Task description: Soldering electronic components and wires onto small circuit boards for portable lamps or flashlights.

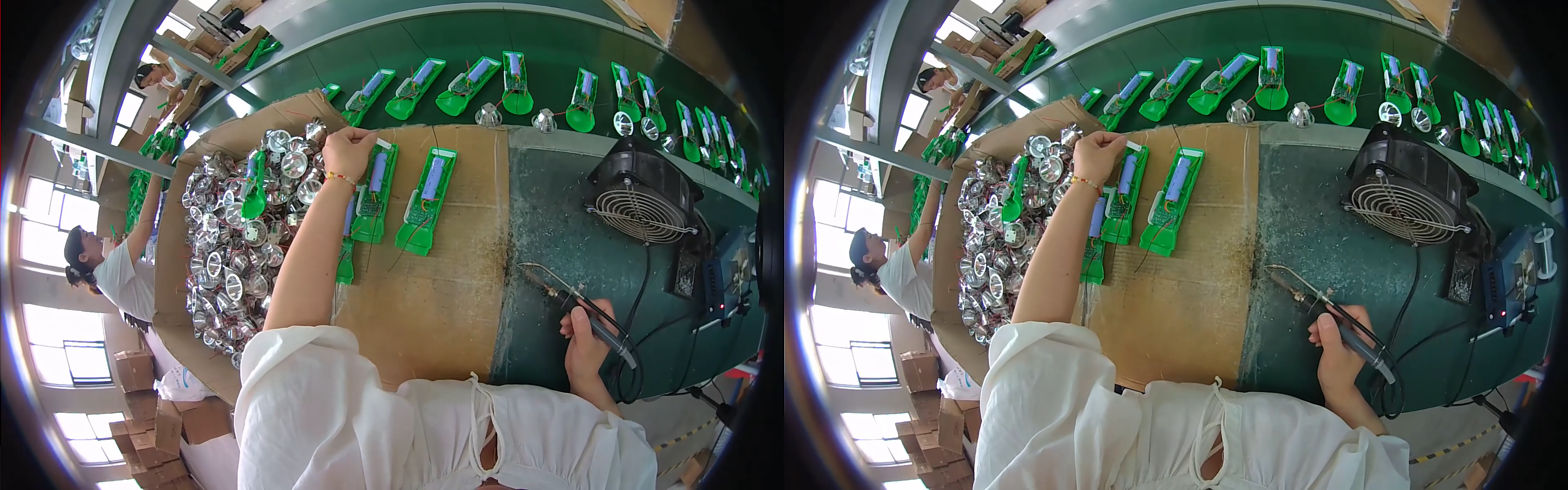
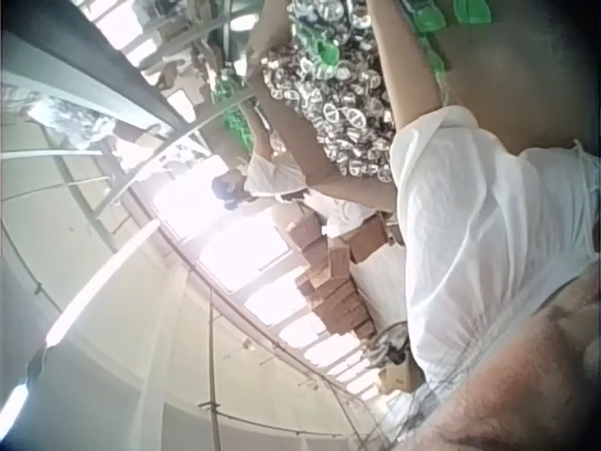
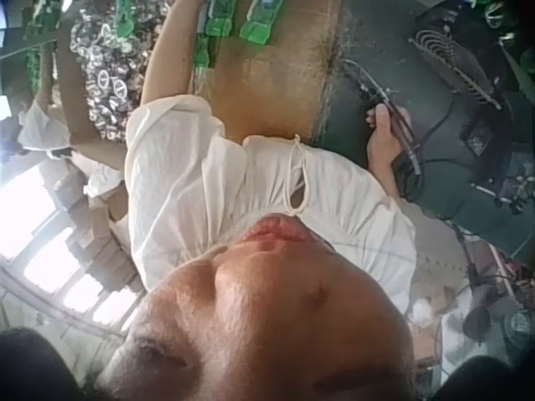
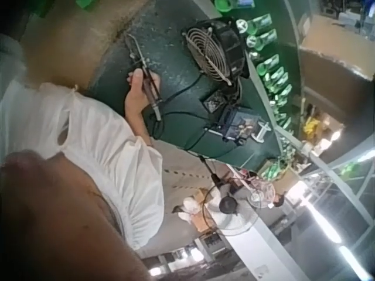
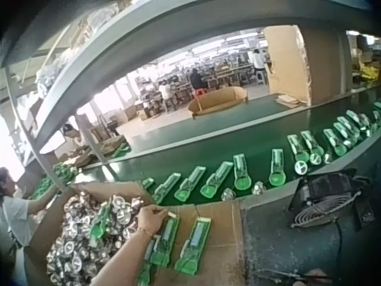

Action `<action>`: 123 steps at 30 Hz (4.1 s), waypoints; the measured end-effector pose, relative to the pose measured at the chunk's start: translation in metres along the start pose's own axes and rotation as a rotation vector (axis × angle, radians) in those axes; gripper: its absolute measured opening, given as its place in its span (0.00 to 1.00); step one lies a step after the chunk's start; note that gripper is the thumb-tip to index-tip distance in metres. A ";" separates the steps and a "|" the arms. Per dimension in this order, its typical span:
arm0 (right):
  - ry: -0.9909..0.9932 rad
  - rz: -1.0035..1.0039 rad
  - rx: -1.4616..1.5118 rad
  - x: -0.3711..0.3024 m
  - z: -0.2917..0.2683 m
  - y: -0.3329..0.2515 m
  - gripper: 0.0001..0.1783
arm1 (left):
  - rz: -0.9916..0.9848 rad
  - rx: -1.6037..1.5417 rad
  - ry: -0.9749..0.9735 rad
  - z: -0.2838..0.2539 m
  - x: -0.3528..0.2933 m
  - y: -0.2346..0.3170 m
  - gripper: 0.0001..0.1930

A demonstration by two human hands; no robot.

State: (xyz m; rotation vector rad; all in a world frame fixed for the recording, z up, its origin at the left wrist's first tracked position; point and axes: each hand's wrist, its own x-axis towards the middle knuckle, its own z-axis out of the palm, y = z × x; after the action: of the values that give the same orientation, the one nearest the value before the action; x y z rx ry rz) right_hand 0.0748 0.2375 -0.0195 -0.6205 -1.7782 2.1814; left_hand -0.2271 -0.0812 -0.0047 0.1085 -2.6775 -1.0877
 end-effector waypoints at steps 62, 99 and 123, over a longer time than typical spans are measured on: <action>-0.057 -0.042 -0.011 -0.004 0.006 -0.002 0.09 | 0.715 0.541 -0.190 -0.004 -0.132 0.077 0.26; -0.128 0.004 -0.085 0.000 0.004 0.001 0.09 | 0.551 0.172 -0.302 0.037 0.013 0.101 0.09; -0.064 -0.192 -0.044 -0.003 0.010 0.004 0.09 | 0.509 0.417 -0.030 -0.030 -0.241 0.083 0.02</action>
State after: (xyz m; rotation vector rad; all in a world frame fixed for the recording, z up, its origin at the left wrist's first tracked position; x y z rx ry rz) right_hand 0.0729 0.2271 -0.0210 -0.3752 -1.8393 2.0595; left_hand 0.0158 -0.0029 0.0247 -0.4904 -2.6895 -0.3778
